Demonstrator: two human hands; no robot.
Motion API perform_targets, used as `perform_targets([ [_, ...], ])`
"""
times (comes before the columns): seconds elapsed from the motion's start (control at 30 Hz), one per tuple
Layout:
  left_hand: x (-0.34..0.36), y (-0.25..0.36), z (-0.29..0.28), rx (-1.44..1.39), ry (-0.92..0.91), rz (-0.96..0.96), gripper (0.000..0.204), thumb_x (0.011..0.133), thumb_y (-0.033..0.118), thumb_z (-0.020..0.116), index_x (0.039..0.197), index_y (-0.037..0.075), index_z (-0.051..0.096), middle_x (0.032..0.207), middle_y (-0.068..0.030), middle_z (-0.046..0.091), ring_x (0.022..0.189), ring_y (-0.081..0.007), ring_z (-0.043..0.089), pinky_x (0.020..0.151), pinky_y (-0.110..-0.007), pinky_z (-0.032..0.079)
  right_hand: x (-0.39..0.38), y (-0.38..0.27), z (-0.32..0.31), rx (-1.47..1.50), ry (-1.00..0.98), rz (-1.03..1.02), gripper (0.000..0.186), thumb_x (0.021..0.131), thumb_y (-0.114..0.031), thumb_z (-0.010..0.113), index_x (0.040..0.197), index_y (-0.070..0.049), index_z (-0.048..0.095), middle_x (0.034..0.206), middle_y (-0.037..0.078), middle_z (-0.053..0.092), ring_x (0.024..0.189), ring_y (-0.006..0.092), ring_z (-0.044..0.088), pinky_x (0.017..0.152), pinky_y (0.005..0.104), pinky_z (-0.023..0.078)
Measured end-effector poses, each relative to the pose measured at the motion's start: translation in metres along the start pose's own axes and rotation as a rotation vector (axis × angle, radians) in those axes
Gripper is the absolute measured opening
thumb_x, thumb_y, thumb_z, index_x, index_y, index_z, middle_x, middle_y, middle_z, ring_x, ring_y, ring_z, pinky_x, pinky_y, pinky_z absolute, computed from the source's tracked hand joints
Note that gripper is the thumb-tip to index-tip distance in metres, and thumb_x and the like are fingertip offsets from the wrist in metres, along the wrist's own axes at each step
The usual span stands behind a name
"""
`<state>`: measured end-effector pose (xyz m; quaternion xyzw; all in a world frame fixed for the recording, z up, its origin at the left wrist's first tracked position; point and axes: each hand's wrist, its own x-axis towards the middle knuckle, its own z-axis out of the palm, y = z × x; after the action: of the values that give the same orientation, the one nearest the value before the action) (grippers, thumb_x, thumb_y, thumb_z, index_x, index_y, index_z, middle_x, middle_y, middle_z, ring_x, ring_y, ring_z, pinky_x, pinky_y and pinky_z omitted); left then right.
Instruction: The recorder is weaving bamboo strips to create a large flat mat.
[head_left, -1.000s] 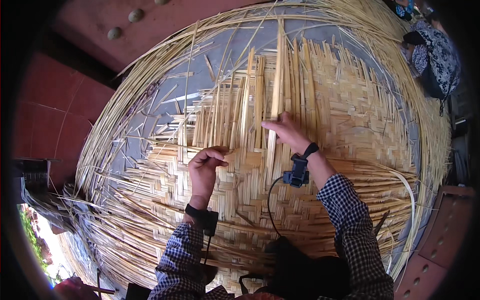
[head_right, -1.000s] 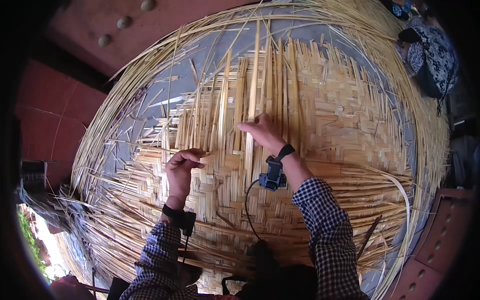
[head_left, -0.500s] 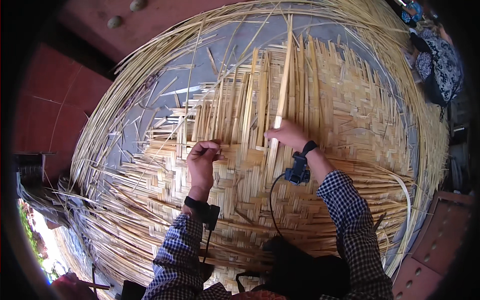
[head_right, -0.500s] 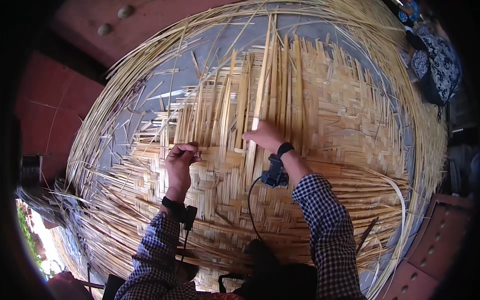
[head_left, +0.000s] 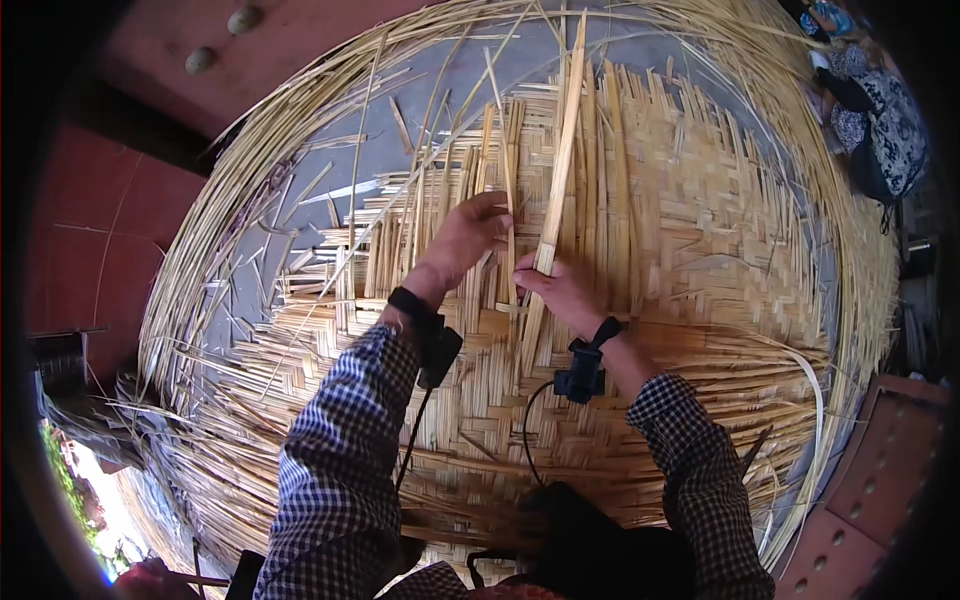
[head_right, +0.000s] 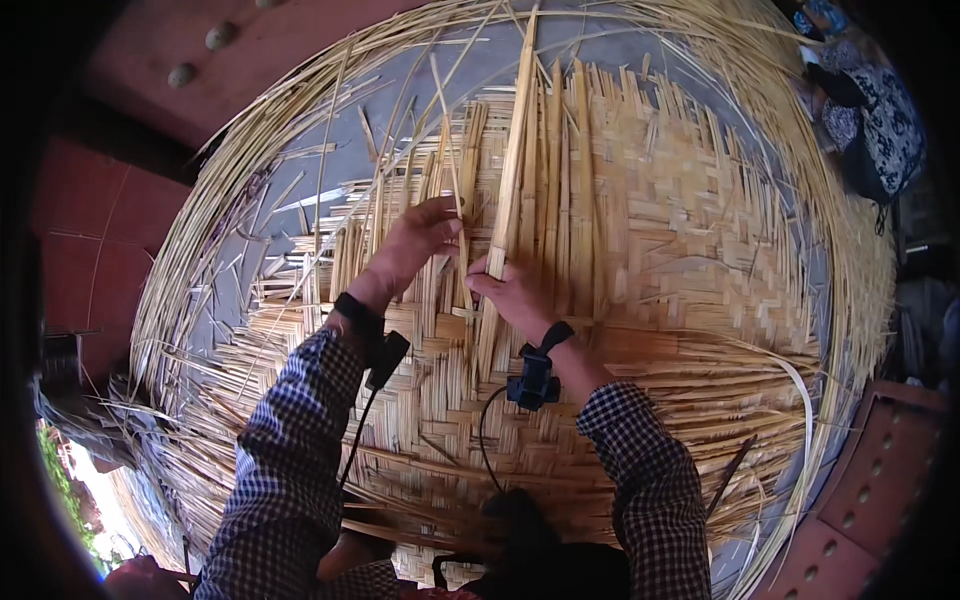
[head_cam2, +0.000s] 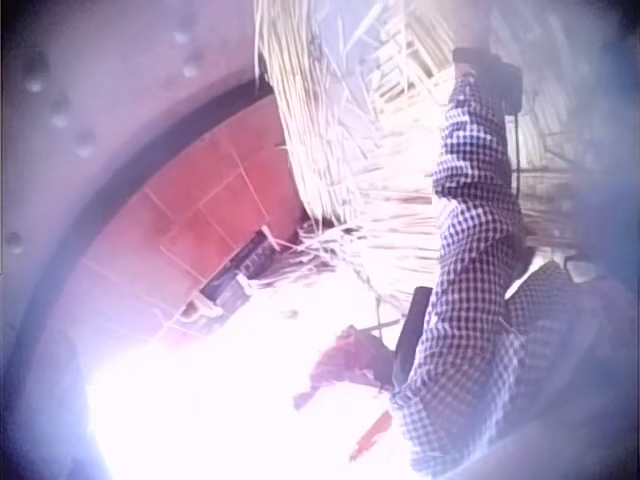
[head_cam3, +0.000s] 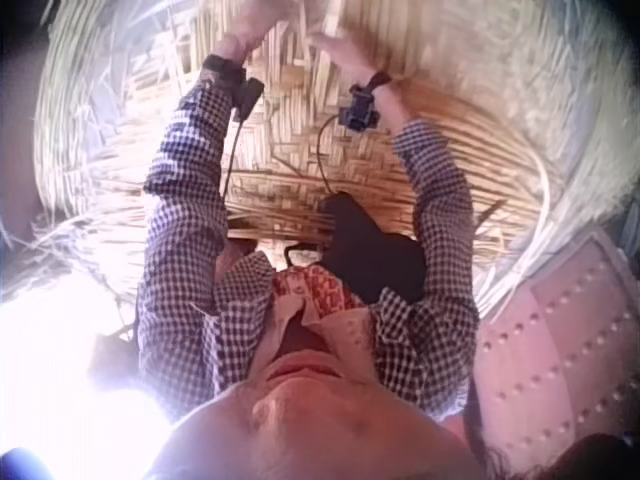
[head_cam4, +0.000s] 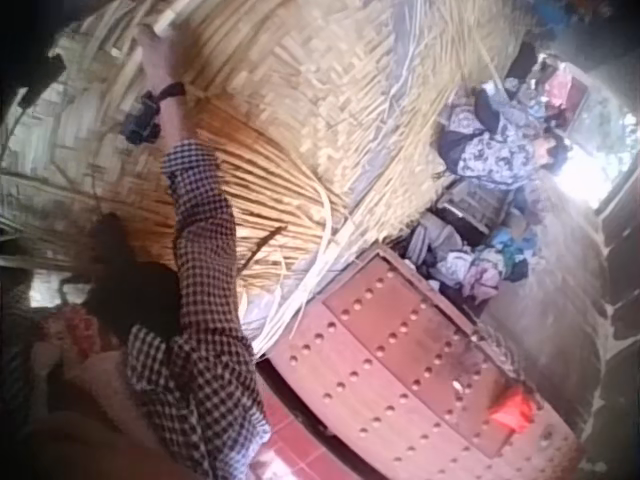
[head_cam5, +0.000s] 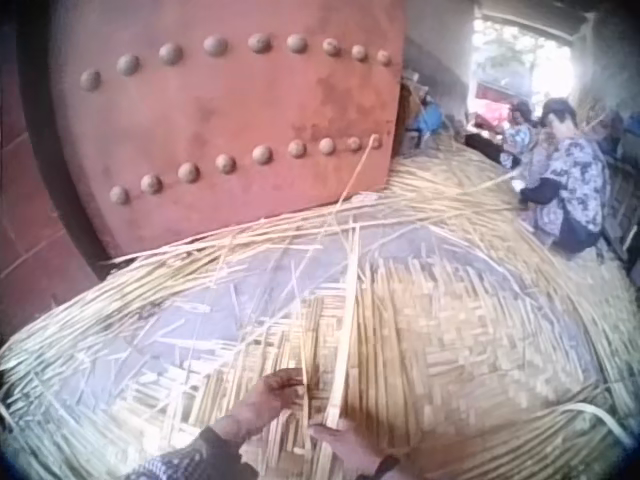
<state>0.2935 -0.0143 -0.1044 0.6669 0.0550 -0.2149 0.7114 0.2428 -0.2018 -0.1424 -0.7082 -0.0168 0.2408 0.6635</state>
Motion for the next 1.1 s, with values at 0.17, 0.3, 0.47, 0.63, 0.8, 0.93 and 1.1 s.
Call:
perform_targets([
  [0.17, 0.042, 0.0, -0.01, -0.036, -0.124, -0.049, 0.015, 0.093, 0.007, 0.067, 0.107, 0.003, 0.064, 0.091, -0.0046, 0.069, 0.083, -0.0129, 0.067, 0.072, -0.027, 0.058, 0.004, 0.011, 0.0, -0.058, 0.057, 0.023, 0.012, 0.093, -0.012, 0.066, 0.097, 0.0, 0.064, 0.079, 0.003, 0.067, 0.07, 0.0105, 0.065, 0.065, 0.0267, 0.052],
  [0.3, 0.055, 0.002, -0.006, 0.11, -0.013, -0.149, 0.013, 0.086, 0.003, 0.073, 0.094, 0.003, 0.063, 0.081, -0.0031, 0.066, 0.068, -0.0121, 0.065, 0.064, -0.026, 0.058, 0.006, 0.019, 0.004, -0.021, 0.121, 0.067, 0.017, 0.094, -0.018, 0.064, 0.097, -0.002, 0.066, 0.074, 0.006, 0.068, 0.067, 0.014, 0.069, 0.063, 0.0294, 0.054],
  [0.47, 0.066, 0.002, -0.005, 0.264, -0.037, -0.158, 0.017, 0.084, 0.002, 0.073, 0.095, 0.003, 0.061, 0.078, -0.0034, 0.065, 0.063, -0.0122, 0.063, 0.056, -0.024, 0.051, 0.01, 0.023, 0.003, -0.093, 0.094, 0.099, 0.02, 0.094, -0.02, 0.062, 0.098, -0.001, 0.066, 0.075, 0.008, 0.069, 0.069, 0.015, 0.07, 0.064, 0.0297, 0.054],
  [0.63, 0.069, -0.007, -0.006, 0.156, -0.067, -0.156, 0.021, 0.083, 0.0, 0.071, 0.1, 0.006, 0.06, 0.077, -0.0028, 0.064, 0.066, -0.0111, 0.062, 0.057, -0.024, 0.048, 0.01, 0.023, -0.005, -0.22, 0.055, 0.055, 0.027, 0.092, -0.026, 0.062, 0.098, 0.0, 0.066, 0.076, 0.013, 0.068, 0.064, 0.022, 0.068, 0.064, 0.033, 0.053],
  [0.8, 0.067, -0.025, 0.004, 0.532, -0.047, 0.213, 0.035, 0.081, -0.006, 0.066, 0.112, 0.007, 0.058, 0.087, -0.0009, 0.064, 0.082, -0.0135, 0.061, 0.078, -0.029, 0.05, 0.01, 0.016, -0.008, -0.372, 0.04, 0.061, 0.031, 0.09, -0.028, 0.062, 0.098, 0.002, 0.065, 0.073, 0.017, 0.064, 0.064, 0.0284, 0.063, 0.064, 0.039, 0.05],
  [0.93, 0.066, -0.029, 0.006, 0.612, -0.036, 0.315, 0.029, 0.085, -0.005, 0.064, 0.111, 0.008, 0.059, 0.091, -0.0002, 0.064, 0.083, -0.0128, 0.063, 0.072, -0.027, 0.052, 0.01, 0.007, -0.01, -0.432, -0.01, 0.145, 0.026, 0.09, -0.023, 0.06, 0.094, 0.003, 0.062, 0.07, 0.017, 0.061, 0.063, 0.0261, 0.058, 0.064, 0.0395, 0.047],
  [1.1, 0.061, -0.022, 0.005, -0.041, -0.121, -0.052, 0.018, 0.093, -0.001, 0.059, 0.108, 0.01, 0.061, 0.1, -0.0006, 0.063, 0.084, -0.0126, 0.066, 0.065, -0.025, 0.059, 0.009, -0.002, -0.013, -0.298, -0.035, 0.106, 0.025, 0.087, -0.021, 0.062, 0.092, 0.003, 0.06, 0.065, 0.013, 0.056, 0.06, 0.023, 0.055, 0.064, 0.0384, 0.046],
])
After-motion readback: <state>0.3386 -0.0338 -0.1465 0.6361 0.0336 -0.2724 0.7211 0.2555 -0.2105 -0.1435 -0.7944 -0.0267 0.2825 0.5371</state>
